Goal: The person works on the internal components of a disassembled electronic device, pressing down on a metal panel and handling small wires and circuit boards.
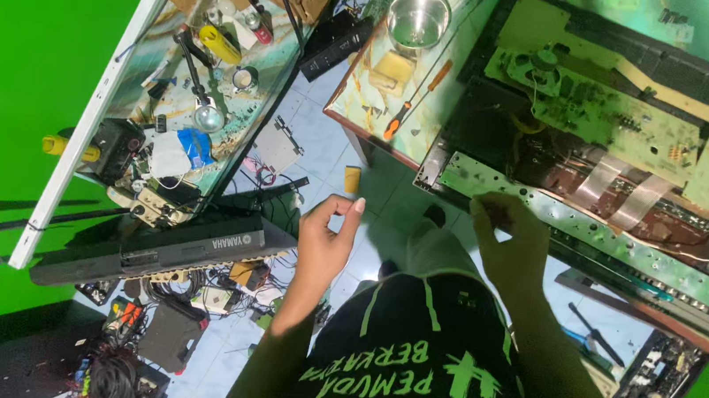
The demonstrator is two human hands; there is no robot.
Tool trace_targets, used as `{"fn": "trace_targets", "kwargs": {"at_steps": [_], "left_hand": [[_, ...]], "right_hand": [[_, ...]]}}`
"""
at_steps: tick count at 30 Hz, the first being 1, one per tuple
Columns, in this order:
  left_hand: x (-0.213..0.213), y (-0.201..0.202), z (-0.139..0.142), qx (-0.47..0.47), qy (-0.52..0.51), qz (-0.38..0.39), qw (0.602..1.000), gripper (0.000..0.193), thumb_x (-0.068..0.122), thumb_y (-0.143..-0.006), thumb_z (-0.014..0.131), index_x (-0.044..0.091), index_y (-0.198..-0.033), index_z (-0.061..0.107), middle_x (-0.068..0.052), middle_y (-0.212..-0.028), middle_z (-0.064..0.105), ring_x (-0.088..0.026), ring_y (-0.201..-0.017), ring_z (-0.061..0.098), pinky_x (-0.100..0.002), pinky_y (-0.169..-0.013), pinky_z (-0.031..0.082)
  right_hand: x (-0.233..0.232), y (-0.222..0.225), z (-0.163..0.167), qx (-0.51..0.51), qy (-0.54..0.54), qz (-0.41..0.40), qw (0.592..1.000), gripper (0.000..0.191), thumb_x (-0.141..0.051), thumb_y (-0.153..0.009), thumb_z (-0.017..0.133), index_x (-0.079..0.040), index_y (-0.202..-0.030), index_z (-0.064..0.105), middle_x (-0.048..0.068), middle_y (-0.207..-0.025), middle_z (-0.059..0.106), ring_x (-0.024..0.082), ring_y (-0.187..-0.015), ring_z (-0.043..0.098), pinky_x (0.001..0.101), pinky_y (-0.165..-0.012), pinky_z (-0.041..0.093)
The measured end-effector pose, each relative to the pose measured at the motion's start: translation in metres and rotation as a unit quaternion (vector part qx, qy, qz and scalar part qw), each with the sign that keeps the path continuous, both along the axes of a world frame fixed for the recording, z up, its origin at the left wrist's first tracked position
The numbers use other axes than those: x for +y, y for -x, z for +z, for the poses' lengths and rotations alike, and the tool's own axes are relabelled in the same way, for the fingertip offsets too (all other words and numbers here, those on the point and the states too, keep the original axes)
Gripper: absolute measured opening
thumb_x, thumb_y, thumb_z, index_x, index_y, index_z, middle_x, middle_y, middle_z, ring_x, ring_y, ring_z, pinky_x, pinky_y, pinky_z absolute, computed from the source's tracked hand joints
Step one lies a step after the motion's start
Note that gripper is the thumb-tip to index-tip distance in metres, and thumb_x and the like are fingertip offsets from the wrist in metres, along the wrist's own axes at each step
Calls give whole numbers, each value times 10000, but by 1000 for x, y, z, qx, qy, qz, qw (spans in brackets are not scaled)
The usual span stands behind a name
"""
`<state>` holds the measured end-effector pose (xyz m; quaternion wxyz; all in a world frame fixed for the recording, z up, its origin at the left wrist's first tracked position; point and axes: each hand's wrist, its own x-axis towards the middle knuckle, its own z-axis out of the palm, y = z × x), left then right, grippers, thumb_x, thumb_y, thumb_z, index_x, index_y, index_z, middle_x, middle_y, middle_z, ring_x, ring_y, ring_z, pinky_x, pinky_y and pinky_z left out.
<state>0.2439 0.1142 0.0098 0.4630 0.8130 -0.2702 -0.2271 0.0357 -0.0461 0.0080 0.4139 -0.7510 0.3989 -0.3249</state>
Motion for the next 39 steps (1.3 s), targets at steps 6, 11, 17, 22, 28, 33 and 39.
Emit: {"fn": "trace_targets", "kwargs": {"at_steps": [6, 11, 17, 22, 28, 33, 39], "left_hand": [[-34, -27, -4, -14, 116, -49, 992, 143, 125, -996, 674, -5, -1049, 697, -54, -841, 738, -80, -794, 676, -243, -748, 536], [-64, -45, -2, -45, 118, -55, 990, 150, 113, -989, 693, -18, -1061, 702, -79, -904, 755, -104, -854, 683, -255, -790, 537], [-98, -67, -12, -30, 102, -69, 992, 148, 93, -1004, 684, -11, -1102, 726, -110, -959, 775, -126, -887, 714, -268, -818, 549], [-135, -101, -33, -84, 117, -142, 979, 158, 59, -953, 672, 17, -1093, 733, -118, -1023, 772, -228, -899, 756, -315, -785, 579], [-179, -134, -71, -248, 40, -198, 948, 172, 219, -902, 745, 136, -1050, 770, -52, -1013, 758, -234, -1038, 673, -440, -981, 413], [-212, -158, -101, -311, -15, -263, 913, 202, 323, -937, 712, 189, -1079, 763, -11, -1090, 702, -218, -1065, 628, -479, -952, 374], [-247, -173, -125, -356, -52, -357, 862, 198, 292, -869, 707, 186, -1026, 764, -17, -1044, 703, -259, -1052, 599, -566, -948, 360]], "right_hand": [[-33, -22, -2, 52, -74, -38, 995, 172, -137, -958, 749, -27, -1090, 735, 63, -923, 752, 88, -811, 691, 230, -648, 542], [-65, -44, 6, 35, -60, 10, 998, 172, -124, -964, 735, -14, -1095, 728, 64, -862, 728, 101, -725, 651, 254, -675, 510], [-89, -74, -5, 62, -64, 26, 996, 149, -138, -972, 742, -45, -1088, 728, 58, -849, 718, 115, -693, 645, 267, -653, 505], [-100, -101, -28, 59, -35, 24, 997, 164, -137, -954, 757, -42, -1083, 724, 73, -840, 703, 144, -678, 630, 285, -649, 498], [-107, -136, -50, 50, -52, -15, 997, 195, -117, -935, 730, -26, -1108, 726, 95, -858, 701, 160, -710, 639, 293, -665, 509], [-113, -172, -72, 52, -72, -74, 993, 207, -145, -934, 750, -26, -1100, 723, 105, -894, 709, 167, -715, 645, 305, -651, 500], [-116, -200, -108, 136, -9, -63, 989, 216, -188, -960, 717, -27, -1104, 720, 149, -951, 695, 340, -853, 671, 440, -755, 524]]}}
